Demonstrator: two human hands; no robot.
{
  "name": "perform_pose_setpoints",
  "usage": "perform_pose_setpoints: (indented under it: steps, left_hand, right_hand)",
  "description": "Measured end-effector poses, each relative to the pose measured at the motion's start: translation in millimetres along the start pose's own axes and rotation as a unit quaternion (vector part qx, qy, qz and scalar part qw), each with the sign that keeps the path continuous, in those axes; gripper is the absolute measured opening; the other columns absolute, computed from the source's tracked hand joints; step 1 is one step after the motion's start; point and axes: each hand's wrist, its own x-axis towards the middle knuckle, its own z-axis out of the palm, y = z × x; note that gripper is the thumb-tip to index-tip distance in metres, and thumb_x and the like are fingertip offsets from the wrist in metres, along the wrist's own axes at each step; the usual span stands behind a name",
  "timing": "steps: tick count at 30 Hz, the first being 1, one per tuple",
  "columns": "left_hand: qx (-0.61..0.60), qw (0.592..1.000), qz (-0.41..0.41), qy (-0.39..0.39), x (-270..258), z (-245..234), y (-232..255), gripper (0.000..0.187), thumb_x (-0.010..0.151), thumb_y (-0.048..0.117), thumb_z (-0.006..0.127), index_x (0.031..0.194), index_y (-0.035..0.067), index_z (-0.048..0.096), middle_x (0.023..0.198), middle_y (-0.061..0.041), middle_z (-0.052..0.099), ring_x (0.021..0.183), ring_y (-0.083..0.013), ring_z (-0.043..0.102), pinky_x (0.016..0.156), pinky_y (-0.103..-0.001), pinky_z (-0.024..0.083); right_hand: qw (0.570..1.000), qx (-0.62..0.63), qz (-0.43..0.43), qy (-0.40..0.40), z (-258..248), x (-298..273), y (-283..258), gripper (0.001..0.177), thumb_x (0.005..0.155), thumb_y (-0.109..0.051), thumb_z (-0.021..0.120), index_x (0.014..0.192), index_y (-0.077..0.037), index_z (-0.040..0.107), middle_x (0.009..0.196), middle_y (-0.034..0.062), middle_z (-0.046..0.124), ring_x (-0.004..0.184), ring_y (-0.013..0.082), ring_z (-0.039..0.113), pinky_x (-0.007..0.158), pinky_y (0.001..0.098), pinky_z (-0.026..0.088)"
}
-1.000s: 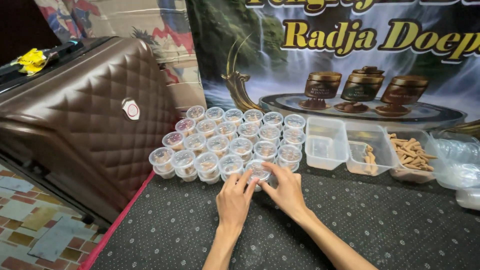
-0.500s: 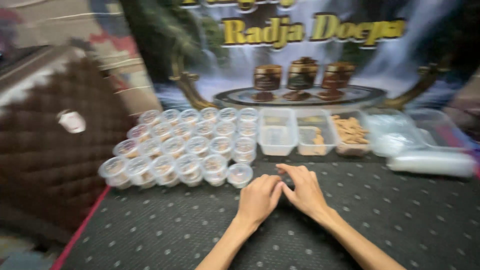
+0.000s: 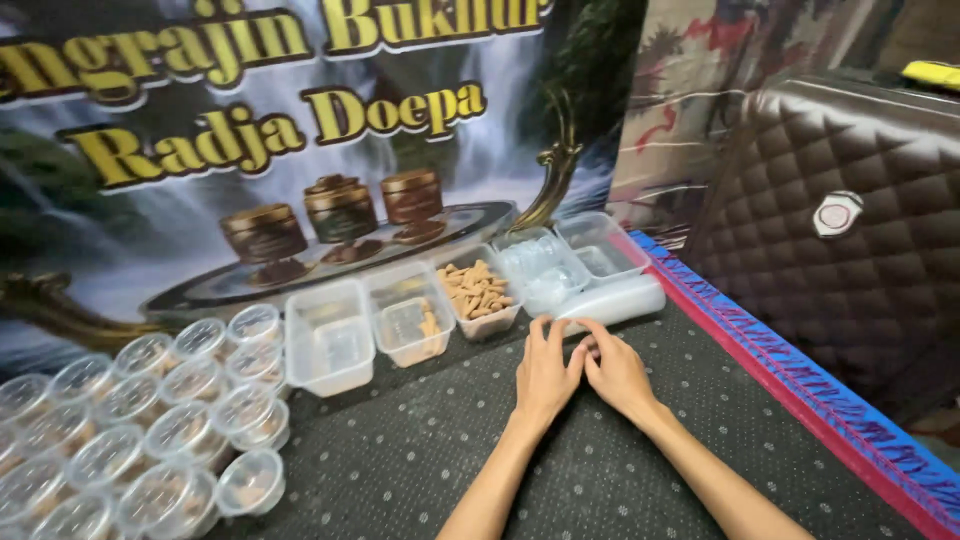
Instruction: Packing incense sticks into small plastic containers and closing them with lids on a workspace.
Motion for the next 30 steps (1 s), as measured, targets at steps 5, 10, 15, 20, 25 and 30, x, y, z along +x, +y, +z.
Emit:
perform_pose_setpoints:
  steps: [5,10,15,20,25,30]
  left_hand:
    - [0.003,0.998,-0.057,-0.025,25.7,16.8,-6.5,0.052,0.097,0.032,0.062,0.143,0.014,0.045,0.143,-0.016,0.038,0.127,-0.0393,0.055,0.085,-0.051,0.061]
    - [-0.018,0.996,-0.08,-0.047,28.4,24.9,-20.8,0.054,0.098,0.025,0.06,0.147,0.013,0.04,0.141,-0.017,0.039,0.126,-0.0389,0.056,0.087,-0.049,0.061]
    - [-0.004,0.998,-0.05,-0.023,33.0,33.7,-30.9,0.049,0.098,0.012,0.055,0.145,0.011,0.043,0.134,-0.016,0.046,0.121,-0.0393,0.06,0.091,-0.048,0.059]
    - [-0.035,0.998,-0.054,-0.008,31.6,31.0,-29.8,0.049,0.096,0.011,0.057,0.144,0.009,0.045,0.132,-0.017,0.05,0.12,-0.04,0.061,0.093,-0.048,0.057]
    - [-0.047,0.997,-0.054,-0.003,32.7,32.1,-31.2,0.052,0.095,0.011,0.059,0.145,0.008,0.045,0.134,-0.017,0.051,0.122,-0.0417,0.059,0.096,-0.051,0.056]
    - [-0.059,0.997,-0.054,0.006,32.4,30.8,-32.3,0.053,0.094,0.012,0.061,0.144,0.005,0.046,0.134,-0.018,0.051,0.122,-0.0411,0.06,0.095,-0.048,0.057]
  right_hand:
    - [0.998,0.049,0.026,0.011,4.6,15.1,19.2,0.054,0.092,-0.01,0.061,0.145,-0.014,0.05,0.103,0.0115,0.076,0.097,0.029,0.072,0.089,0.0424,0.057]
    - [0.996,0.073,0.053,-0.013,1.2,13.6,12.4,0.055,0.092,-0.011,0.062,0.146,-0.013,0.049,0.103,0.0092,0.076,0.097,0.0278,0.072,0.09,0.0423,0.058]
    - [0.994,0.084,0.063,-0.015,3.7,17.7,17.3,0.059,0.091,-0.013,0.064,0.148,-0.013,0.048,0.103,0.0078,0.076,0.098,0.0276,0.072,0.092,0.0426,0.057]
    - [0.994,0.086,0.072,-0.009,1.7,13.6,10.4,0.06,0.092,-0.012,0.064,0.149,-0.013,0.047,0.104,0.0081,0.076,0.098,0.0279,0.072,0.092,0.0426,0.057]
    - [0.994,0.08,0.074,-0.001,-4.0,11.6,1.9,0.059,0.093,-0.013,0.063,0.15,-0.011,0.047,0.105,0.0087,0.076,0.099,0.0283,0.072,0.091,0.0428,0.058]
    - [0.993,0.079,0.083,-0.006,-7.3,11.0,-2.3,0.06,0.094,-0.017,0.062,0.151,-0.01,0.046,0.108,0.008,0.075,0.1,0.0278,0.072,0.09,0.0422,0.058]
